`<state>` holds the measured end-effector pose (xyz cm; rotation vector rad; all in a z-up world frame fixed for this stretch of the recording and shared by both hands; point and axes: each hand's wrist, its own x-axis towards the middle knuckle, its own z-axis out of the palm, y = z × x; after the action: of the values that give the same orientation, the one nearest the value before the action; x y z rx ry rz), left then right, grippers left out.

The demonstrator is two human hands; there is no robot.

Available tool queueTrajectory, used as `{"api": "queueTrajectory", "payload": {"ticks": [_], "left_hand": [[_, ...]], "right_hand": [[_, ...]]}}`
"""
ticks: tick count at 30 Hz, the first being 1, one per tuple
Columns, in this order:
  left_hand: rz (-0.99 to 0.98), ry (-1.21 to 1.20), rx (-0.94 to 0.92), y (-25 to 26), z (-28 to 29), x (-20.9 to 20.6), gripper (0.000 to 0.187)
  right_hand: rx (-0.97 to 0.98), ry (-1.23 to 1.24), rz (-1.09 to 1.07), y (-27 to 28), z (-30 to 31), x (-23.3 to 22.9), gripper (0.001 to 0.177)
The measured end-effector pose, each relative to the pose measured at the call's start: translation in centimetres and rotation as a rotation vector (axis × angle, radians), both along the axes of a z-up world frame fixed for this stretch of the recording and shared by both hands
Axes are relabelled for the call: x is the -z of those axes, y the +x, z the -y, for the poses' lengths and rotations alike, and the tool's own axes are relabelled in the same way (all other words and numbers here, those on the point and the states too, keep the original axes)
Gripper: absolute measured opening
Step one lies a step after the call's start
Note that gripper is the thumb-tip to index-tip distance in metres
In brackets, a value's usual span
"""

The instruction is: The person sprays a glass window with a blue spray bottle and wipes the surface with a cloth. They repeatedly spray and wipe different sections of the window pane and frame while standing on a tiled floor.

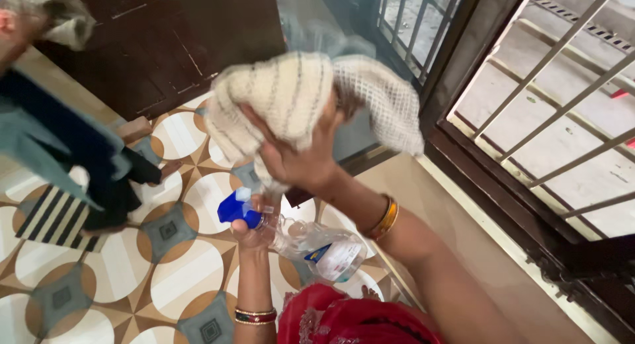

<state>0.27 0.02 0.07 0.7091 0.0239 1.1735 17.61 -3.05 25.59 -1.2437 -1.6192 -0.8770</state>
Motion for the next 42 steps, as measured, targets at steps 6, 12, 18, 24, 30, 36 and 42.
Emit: {"api": "queueTrajectory", "payload": {"ticks": [6,12,18,24,30,36,42], "left_hand": [[0.125,-0.037,0.120,0.0,-0.1,-0.3,0.077],[-0.231,0.115,0.000,0.4,2.3,-5.3,0.114],[-0.468,0.388,-0.071,-0.2,3.0,-6.3,0.113],[-0.545,0.288,-0.171,0.6,3.9,-6.6,0.100],[-0.705,0.473,-0.328,0.4,4.1,-8.0,0.084],[-0.763,0.377,-0.307,0.5,4.1,-7.6,0.079],[-0.150,0.400,-0.007,-0.4,2.8,-4.5,0.077]], "right_hand": [[0.006,-0.148,0.108,2.2,1.4,15.6,0.054],[0.140,-0.246,-0.097,10.3,5.1,23.2,0.055],[0.088,-0.195,-0.455,15.4,8.6,20.6,0.056],[0.038,-0.210,-0.578,13.4,11.3,20.0,0.050],[-0.087,-0.182,-0.625,11.8,11.8,19.5,0.048],[-0.181,-0.170,-0.772,11.6,10.4,22.8,0.045],[-0.145,-0.330,-0.382,5.1,6.6,28.3,0.045]]}}
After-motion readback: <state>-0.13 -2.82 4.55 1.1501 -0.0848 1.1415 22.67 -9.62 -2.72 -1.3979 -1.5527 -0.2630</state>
